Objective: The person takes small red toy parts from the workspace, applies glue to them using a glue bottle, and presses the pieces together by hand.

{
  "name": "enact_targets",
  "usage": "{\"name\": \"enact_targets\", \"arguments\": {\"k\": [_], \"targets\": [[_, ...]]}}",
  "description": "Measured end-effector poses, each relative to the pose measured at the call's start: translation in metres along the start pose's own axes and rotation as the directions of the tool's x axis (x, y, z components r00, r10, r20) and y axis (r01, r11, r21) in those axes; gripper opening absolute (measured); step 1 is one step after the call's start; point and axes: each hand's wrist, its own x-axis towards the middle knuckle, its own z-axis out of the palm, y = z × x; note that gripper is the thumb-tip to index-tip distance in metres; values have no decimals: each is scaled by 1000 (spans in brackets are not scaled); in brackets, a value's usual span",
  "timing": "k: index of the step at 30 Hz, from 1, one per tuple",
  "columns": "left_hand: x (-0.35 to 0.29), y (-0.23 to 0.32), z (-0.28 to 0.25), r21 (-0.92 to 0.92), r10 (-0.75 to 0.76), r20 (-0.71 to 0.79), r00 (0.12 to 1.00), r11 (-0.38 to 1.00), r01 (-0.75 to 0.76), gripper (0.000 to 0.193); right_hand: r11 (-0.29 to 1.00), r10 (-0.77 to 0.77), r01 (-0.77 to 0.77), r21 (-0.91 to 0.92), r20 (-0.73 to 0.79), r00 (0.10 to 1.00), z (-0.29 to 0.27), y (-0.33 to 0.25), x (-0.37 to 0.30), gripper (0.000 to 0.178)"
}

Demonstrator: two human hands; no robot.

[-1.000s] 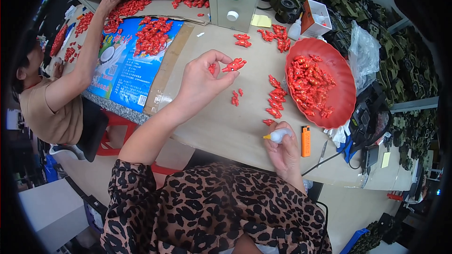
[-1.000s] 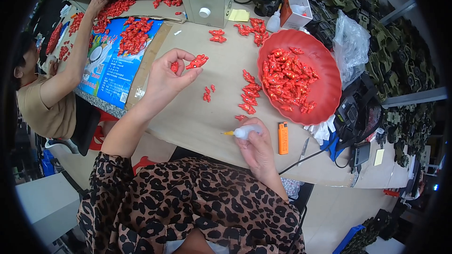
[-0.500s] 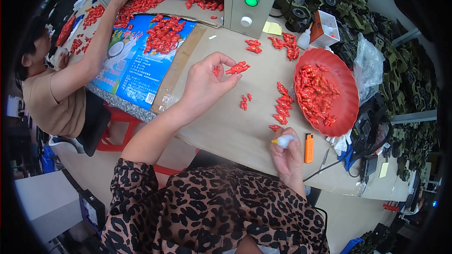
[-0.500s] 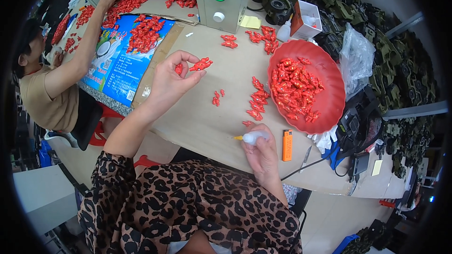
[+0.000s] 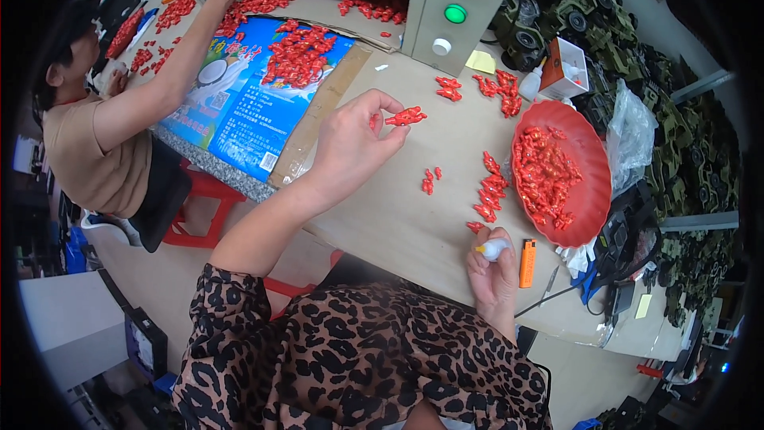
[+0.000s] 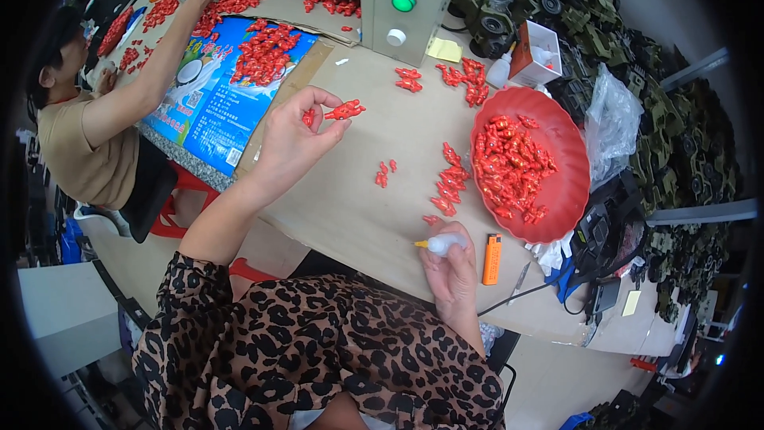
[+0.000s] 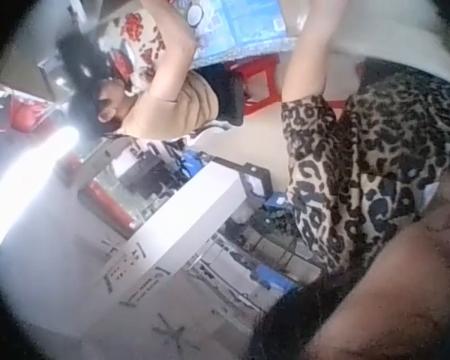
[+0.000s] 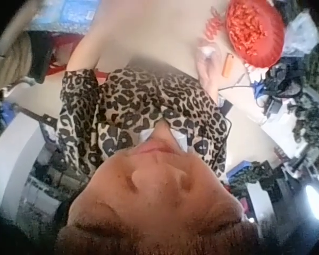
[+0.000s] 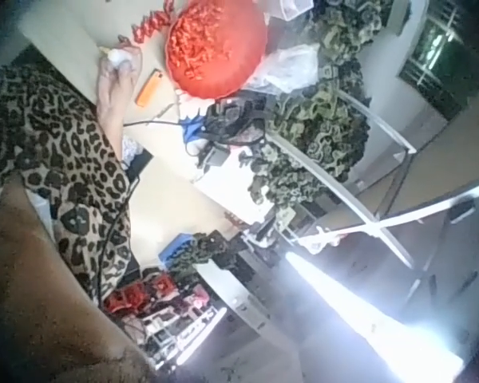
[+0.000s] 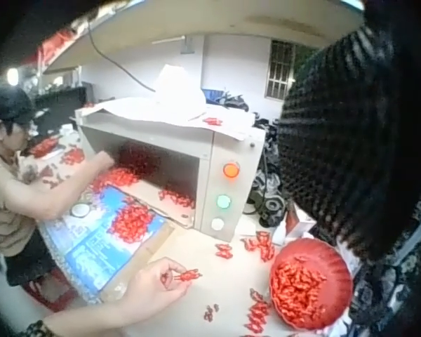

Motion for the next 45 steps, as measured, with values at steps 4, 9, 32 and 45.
{"name": "enact_targets", "arguments": {"k": [4, 9, 32, 45], "targets": [[5, -12, -11, -15, -109, -29, 994, 994, 109, 21, 998, -14, 12, 62, 29, 999, -1, 0, -2, 31], [19, -38, -23, -29, -134, -152, 979, 991, 132, 21, 996, -26, 20, 84, 75, 997, 0, -1, -2, 32], [75, -133, -95, 215, -186, -563, 805, 908, 360, 28, 981, 11, -22, 192, 57, 998, 6, 0, 2, 29], [81, -169, -95, 200, -160, -636, 755, 911, 362, 29, 992, 13, -16, 127, 27, 1000, 9, 2, 6, 32]]}}
